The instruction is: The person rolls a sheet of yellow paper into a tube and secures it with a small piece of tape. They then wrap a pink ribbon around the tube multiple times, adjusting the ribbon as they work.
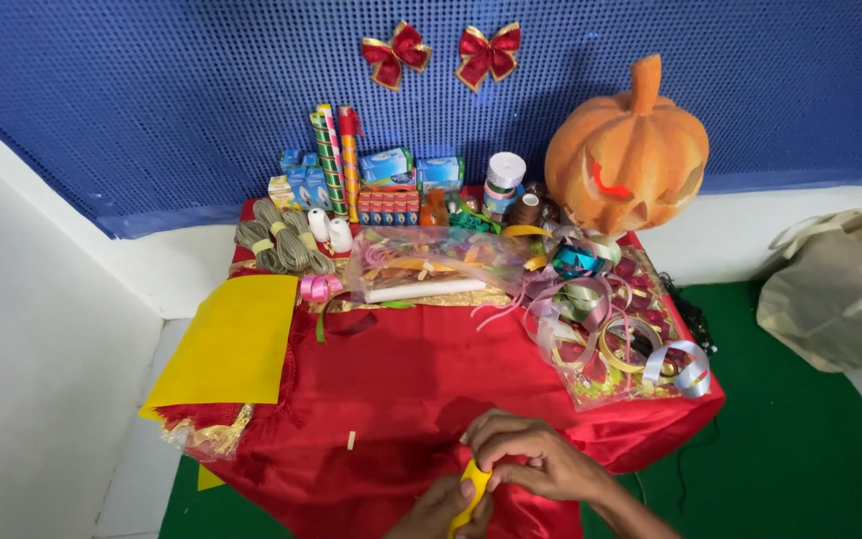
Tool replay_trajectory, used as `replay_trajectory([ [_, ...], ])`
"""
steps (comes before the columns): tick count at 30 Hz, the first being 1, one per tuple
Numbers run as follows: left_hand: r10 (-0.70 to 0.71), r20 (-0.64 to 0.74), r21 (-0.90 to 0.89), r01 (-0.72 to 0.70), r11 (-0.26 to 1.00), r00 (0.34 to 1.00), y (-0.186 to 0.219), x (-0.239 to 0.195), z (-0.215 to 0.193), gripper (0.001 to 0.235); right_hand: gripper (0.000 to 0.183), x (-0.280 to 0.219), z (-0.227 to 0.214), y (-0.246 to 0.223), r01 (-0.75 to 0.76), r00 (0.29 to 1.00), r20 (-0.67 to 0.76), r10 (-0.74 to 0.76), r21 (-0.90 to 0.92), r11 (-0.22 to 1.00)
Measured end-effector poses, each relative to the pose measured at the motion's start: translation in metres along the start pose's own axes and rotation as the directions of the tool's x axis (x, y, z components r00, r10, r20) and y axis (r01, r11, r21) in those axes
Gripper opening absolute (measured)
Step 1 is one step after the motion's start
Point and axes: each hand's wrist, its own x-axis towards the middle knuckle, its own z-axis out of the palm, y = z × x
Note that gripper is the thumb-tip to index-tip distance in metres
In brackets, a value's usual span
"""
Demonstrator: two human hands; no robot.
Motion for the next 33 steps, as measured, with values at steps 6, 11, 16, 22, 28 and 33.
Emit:
replay_trajectory([
  [6, -0.032, -0.071, -0.014, 0.032, 0.999, 0.997, -0.002, 0.005, -0.007, 0.05, 0.014, -0.008, -0.001, 0.005, -0.114, 0.992, -0.049, 0.116, 0.038, 0.993],
  [11, -0.04, -0.113, 0.071, 0.049, 0.996, 0.993, 0.038, 0.0, 0.023, 0.05, 0.014, -0.012, 0.003, 0.008, -0.175, 0.974, -0.145, 0.176, 0.019, 0.984],
  [16, -0.048, -0.17, 0.109, 0.067, 0.992, 0.984, 0.041, 0.002, 0.026, 0.05, 0.013, -0.015, 0.005, 0.022, -0.099, 0.979, -0.177, 0.101, 0.018, 0.995],
  [22, 0.014, -0.158, 0.057, -0.005, 0.998, 0.987, 0.04, 0.013, 0.012, 0.049, 0.011, -0.009, 0.008, 0.028, -0.134, 0.957, -0.261, 0.13, -0.001, 0.991],
  [28, 0.146, -0.363, -0.028, -0.168, 0.985, 0.92, 0.036, 0.042, -0.025, 0.044, 0.034, -0.023, 0.031, 0.065, -0.179, 0.803, -0.454, 0.386, 0.435, 0.882],
  [33, 0.356, -0.641, -0.074, -0.517, 0.853, 0.68, 0.084, 0.06, -0.042, 0.042, 0.06, -0.034, 0.07, 0.07, -0.482, 0.709, -0.187, 0.68, 0.576, 0.66],
])
